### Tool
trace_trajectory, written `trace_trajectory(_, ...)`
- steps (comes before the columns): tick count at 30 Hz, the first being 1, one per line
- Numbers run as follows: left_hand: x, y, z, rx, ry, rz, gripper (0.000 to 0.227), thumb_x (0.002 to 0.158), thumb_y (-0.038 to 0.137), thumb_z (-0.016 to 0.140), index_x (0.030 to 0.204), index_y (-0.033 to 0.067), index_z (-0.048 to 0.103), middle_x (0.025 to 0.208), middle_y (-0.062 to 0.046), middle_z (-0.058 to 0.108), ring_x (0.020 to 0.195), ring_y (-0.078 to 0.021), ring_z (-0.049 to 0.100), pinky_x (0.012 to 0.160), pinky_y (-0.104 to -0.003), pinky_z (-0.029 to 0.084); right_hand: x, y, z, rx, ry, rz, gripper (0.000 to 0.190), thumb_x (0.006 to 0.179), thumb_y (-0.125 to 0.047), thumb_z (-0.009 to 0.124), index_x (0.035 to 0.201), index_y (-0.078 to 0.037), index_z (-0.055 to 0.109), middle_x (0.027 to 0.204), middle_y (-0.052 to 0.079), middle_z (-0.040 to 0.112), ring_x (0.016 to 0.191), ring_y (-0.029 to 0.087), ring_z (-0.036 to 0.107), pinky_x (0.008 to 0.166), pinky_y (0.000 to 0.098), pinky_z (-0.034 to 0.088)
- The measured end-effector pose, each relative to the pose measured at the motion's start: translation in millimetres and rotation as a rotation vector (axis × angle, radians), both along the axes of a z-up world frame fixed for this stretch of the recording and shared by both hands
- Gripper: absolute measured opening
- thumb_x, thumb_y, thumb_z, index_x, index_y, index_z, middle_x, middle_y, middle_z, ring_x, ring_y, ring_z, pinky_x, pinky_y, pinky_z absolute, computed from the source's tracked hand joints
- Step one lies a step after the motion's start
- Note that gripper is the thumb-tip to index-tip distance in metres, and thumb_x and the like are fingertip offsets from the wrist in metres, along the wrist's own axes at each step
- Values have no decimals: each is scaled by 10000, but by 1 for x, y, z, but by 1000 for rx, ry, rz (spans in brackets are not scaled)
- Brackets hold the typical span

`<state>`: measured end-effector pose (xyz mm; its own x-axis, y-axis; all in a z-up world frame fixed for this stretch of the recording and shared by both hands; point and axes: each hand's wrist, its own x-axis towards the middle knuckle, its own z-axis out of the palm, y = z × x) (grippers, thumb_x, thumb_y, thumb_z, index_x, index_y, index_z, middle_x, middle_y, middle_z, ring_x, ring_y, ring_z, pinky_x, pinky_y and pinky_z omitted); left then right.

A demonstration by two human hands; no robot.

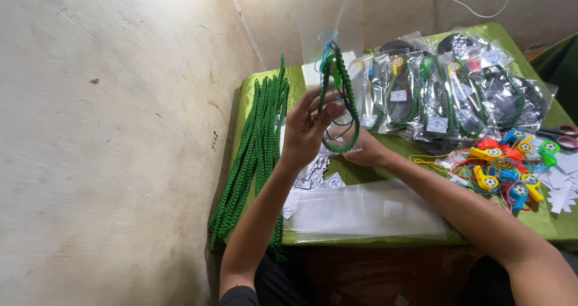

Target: The person places a green beaded rope into a clear plastic bag, seals it, and sets it aside. They then pick up another green beaded rope, fold it, and attach a red whistle to one end. The person continues to handle the beaded rope and whistle while preparing to package the item.

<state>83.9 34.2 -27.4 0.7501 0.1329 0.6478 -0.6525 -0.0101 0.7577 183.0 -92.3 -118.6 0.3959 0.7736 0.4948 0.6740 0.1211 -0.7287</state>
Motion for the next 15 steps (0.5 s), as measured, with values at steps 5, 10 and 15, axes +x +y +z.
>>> trace_trajectory(5, 6, -15, -15, -52, 16, -85, 405, 1057, 88, 632, 1450, 27, 556, 1263, -265, 690, 1099, -373, 704, 958, -560, 584, 36, -18, 22, 108, 96, -41, 181, 849, -77, 776, 1028, -56, 784, 927, 108, 762, 932, 245, 676, 859, 441, 543)
trace_trajectory(10, 20, -26, -53, -77, 45, -121, 415, 1044, 88, 649, 1446, 28, 561, 1266, -238, 695, 1117, -320, 690, 968, -517, 579, 62, -60, 75, 186, 157, -198, 236, 912, 52, 656, 1102, -34, 767, 949, 153, 724, 924, 296, 718, 916, 456, 564)
trace_trajectory(15, 8, -45, -52, 39, 157, -182, 360, 1061, 244, 625, 1372, 75, 557, 1305, -223, 684, 1135, -313, 727, 967, -450, 642, 37, -110, 146, 392, 112, -431, 272, 1043, 11, 720, 1256, -33, 555, 1091, 175, 712, 900, 237, 711, 652, 288, 568)
